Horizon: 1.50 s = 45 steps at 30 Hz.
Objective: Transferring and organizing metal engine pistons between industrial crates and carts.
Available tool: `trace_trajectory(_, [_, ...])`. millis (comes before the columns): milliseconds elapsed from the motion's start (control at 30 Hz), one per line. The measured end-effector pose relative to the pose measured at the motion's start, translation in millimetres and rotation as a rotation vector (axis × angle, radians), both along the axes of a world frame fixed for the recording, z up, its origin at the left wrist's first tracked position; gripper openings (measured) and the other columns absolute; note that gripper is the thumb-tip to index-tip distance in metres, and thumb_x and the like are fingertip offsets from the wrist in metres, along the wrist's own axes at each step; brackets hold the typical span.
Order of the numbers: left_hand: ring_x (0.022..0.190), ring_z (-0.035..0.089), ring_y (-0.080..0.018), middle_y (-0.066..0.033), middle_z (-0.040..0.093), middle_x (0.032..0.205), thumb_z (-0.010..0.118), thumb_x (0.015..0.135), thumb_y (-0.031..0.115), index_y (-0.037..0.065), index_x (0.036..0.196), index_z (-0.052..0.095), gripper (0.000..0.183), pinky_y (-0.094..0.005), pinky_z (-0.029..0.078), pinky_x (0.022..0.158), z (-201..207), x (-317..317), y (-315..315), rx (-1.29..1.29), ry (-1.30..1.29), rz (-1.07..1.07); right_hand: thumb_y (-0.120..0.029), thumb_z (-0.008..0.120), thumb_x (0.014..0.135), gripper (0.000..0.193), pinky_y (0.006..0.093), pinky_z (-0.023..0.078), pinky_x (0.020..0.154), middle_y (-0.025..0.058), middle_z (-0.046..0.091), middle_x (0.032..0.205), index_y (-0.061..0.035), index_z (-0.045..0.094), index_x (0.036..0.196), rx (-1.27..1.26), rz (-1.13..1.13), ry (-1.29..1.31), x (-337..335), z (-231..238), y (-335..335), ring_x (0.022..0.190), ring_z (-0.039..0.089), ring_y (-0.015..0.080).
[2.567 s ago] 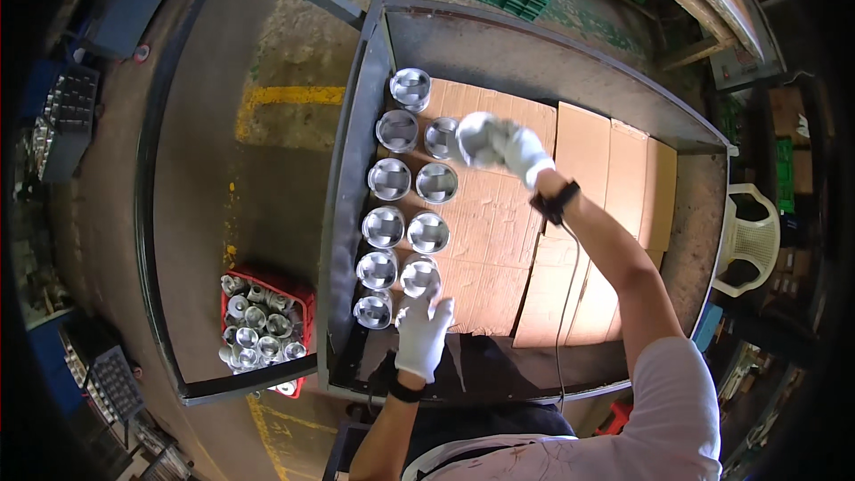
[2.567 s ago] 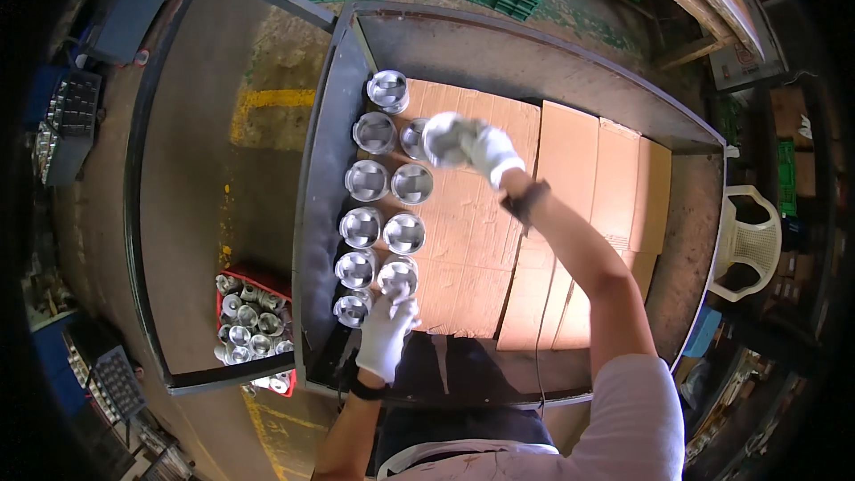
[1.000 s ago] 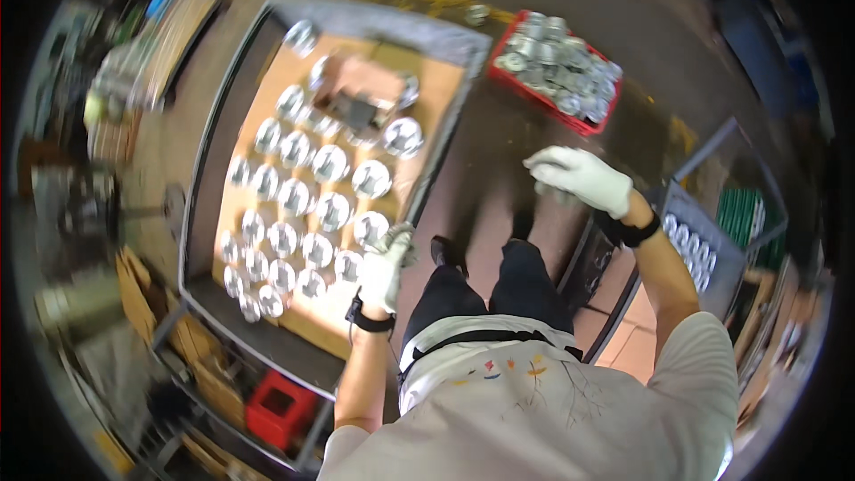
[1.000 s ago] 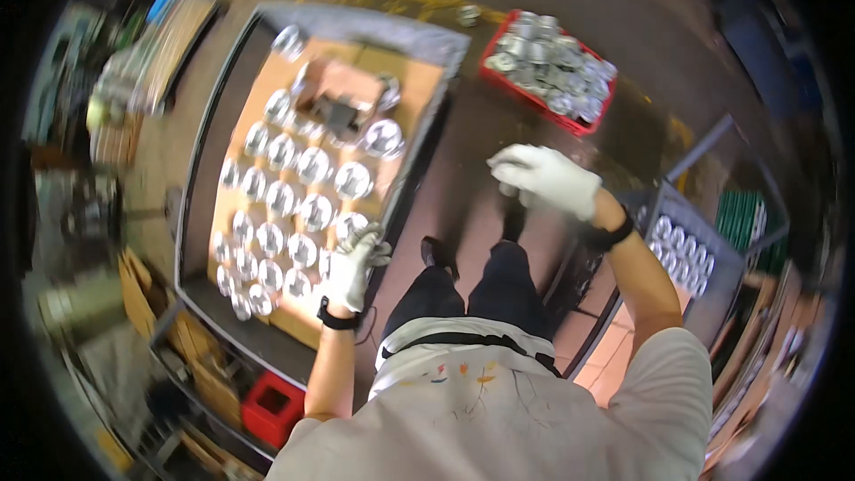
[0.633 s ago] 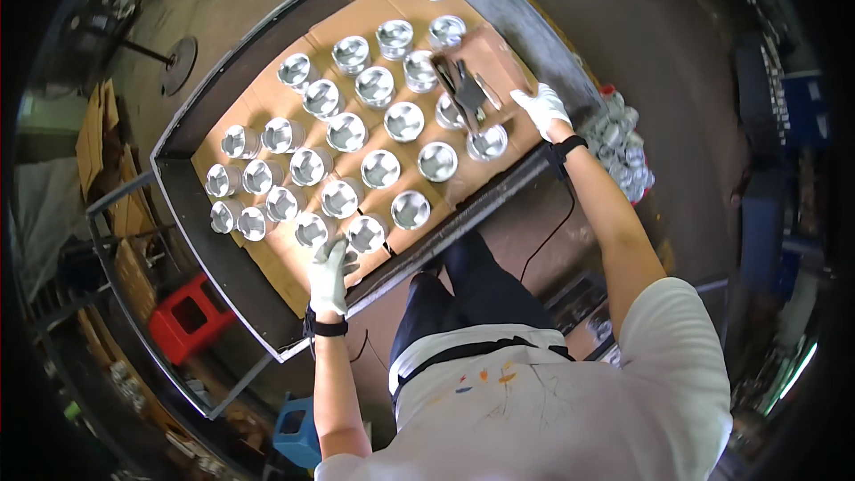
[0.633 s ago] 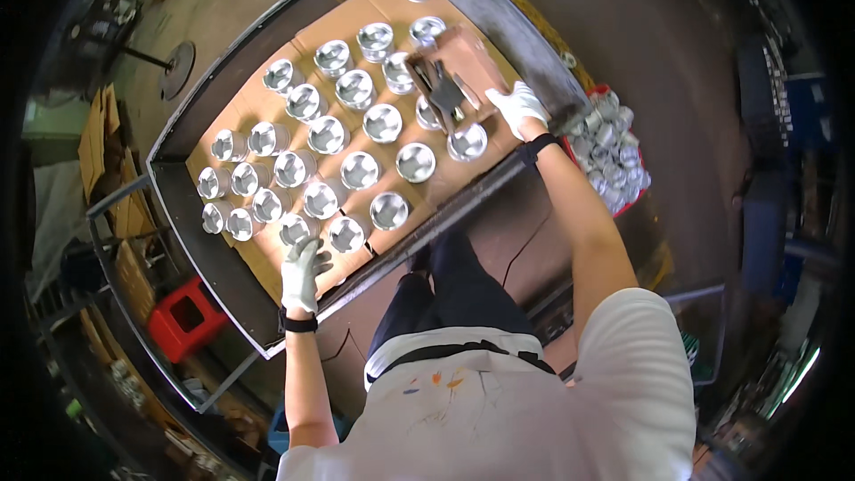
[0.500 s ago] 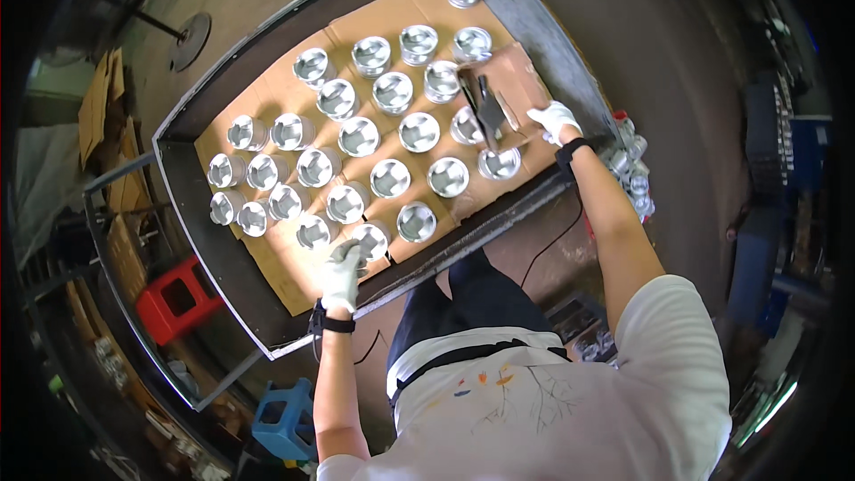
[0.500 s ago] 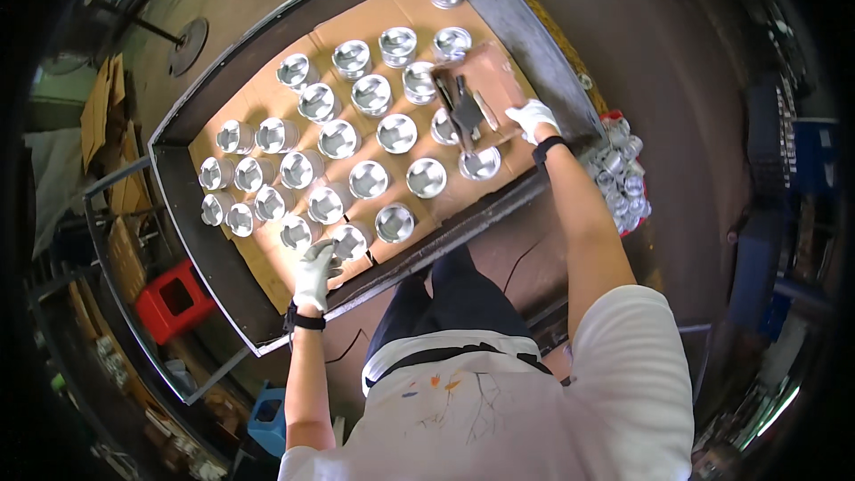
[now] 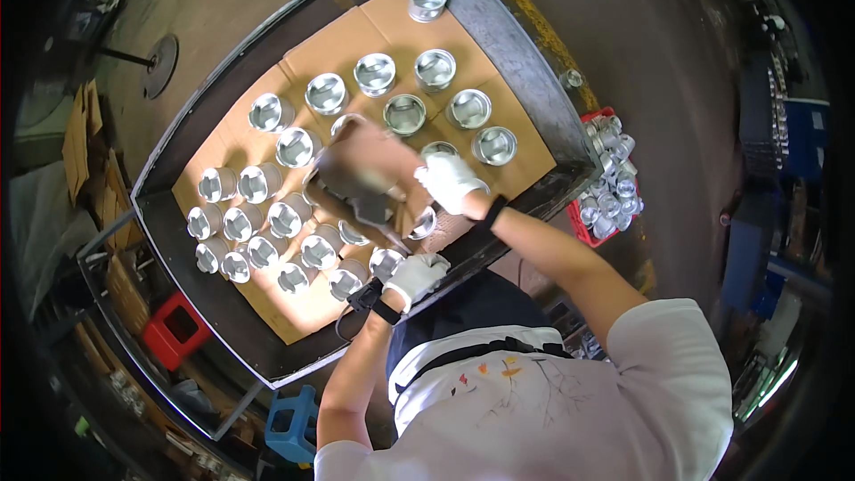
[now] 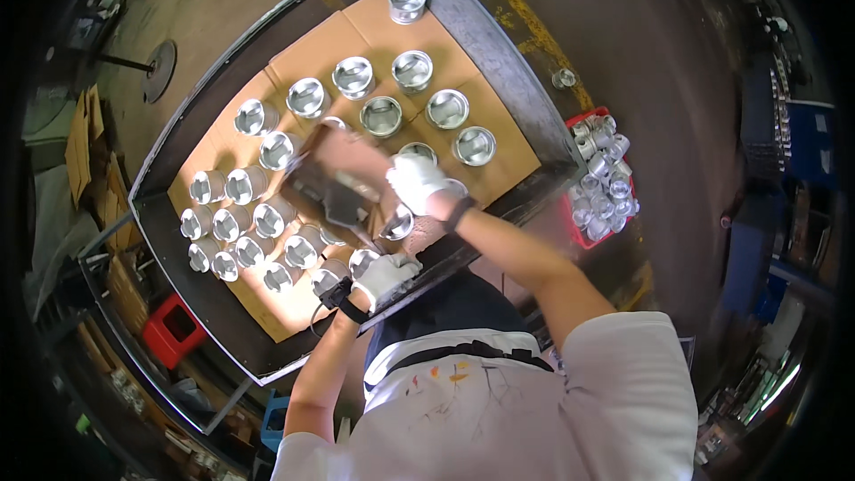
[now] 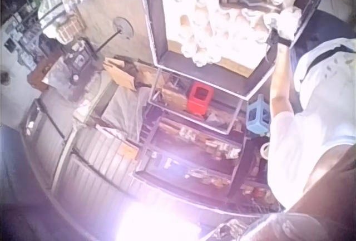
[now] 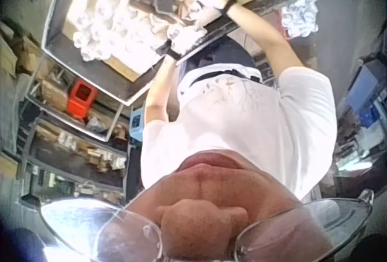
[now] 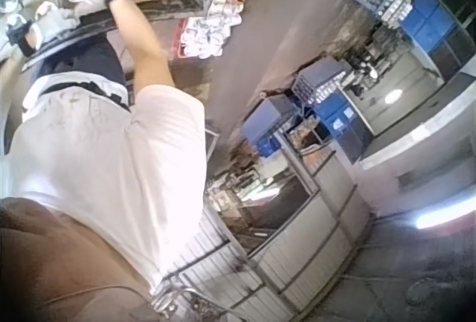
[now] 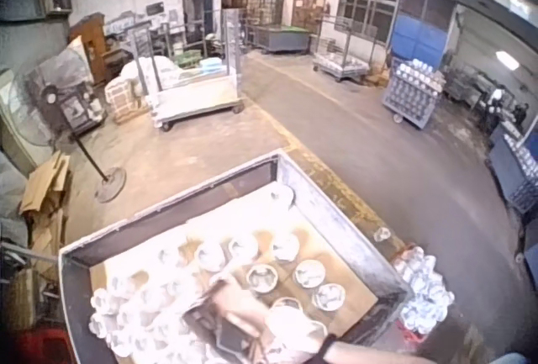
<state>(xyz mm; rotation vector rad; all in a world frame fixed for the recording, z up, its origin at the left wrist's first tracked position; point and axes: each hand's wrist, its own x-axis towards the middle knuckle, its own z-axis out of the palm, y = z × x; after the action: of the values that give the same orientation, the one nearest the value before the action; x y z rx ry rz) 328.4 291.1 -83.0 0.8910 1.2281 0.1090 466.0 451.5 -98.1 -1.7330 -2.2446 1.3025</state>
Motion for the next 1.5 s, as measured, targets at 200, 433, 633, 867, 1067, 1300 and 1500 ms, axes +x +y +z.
trace_trajectory(200, [0.088,0.066,-0.0385,-0.0232,0.068,0.092,0.055,0.086,0.031,0.007,0.099,0.070,0.031,-0.0478,0.051,0.081,-10,0,-15,0.356,0.322,-0.275,-0.022,0.052,0.087,0.024,0.0486,0.051,0.075,0.0234,0.066,0.089,-0.0012,0.064,0.086,0.081,-0.066,0.017,-60,-42,-27,0.084,0.064,0.0406])
trace_trajectory(433, [0.078,0.068,-0.0261,-0.0138,0.070,0.086,0.056,0.090,0.033,0.009,0.108,0.069,0.033,-0.0368,0.051,0.071,-28,-46,-49,0.361,0.382,0.089,-0.026,0.057,0.087,0.027,0.0474,0.050,0.075,0.0233,0.065,0.089,-0.0004,0.063,0.088,0.301,-0.053,0.118,-40,-43,-15,0.084,0.064,0.0393])
trace_trajectory(633, [0.085,0.066,-0.0342,-0.0155,0.070,0.086,0.056,0.087,0.036,0.013,0.103,0.071,0.033,-0.0429,0.050,0.081,-40,-36,-36,0.607,0.388,0.078,-0.039,0.061,0.090,0.042,0.0347,0.047,0.048,0.0182,0.065,0.084,0.0021,0.063,0.094,-0.392,-0.239,0.430,-18,-20,21,0.060,0.062,0.0210])
trace_trajectory(867, [0.087,0.065,-0.0354,-0.0189,0.067,0.091,0.059,0.085,0.017,0.007,0.102,0.068,0.021,-0.0439,0.051,0.078,-60,33,33,1.124,0.658,0.081,-0.025,0.060,0.084,0.019,0.0440,0.050,0.074,0.0140,0.069,0.089,-0.0099,0.067,0.093,0.496,0.180,-0.484,71,-24,49,0.087,0.066,0.0302])
trace_trajectory(1067, [0.108,0.057,-0.0373,-0.0229,0.058,0.120,0.054,0.085,0.014,0.000,0.119,0.056,0.038,-0.0466,0.045,0.095,-69,99,136,1.032,0.808,0.087,-0.012,0.057,0.083,0.009,0.0385,0.051,0.062,0.0095,0.062,0.076,-0.0073,0.063,0.087,0.732,0.483,-0.557,137,-106,75,0.075,0.064,0.0250])
trace_trajectory(1300, [0.095,0.059,-0.0304,-0.0133,0.058,0.102,0.059,0.078,0.012,0.002,0.107,0.055,0.031,-0.0404,0.049,0.082,-125,107,177,0.692,1.181,-0.070,-0.024,0.060,0.079,0.021,0.0450,0.054,0.054,0.0179,0.063,0.077,-0.0046,0.065,0.086,0.507,0.567,-0.375,141,-125,92,0.067,0.065,0.0345])
trace_trajectory(1500, [0.081,0.063,-0.0240,-0.0078,0.058,0.089,0.067,0.074,0.014,0.010,0.092,0.054,0.022,-0.0363,0.054,0.068,-142,108,178,0.594,1.342,-0.042,-0.027,0.059,0.084,0.025,0.0445,0.054,0.053,0.0182,0.066,0.078,-0.0045,0.064,0.073,0.359,0.644,-0.338,140,-81,109,0.068,0.068,0.0296])
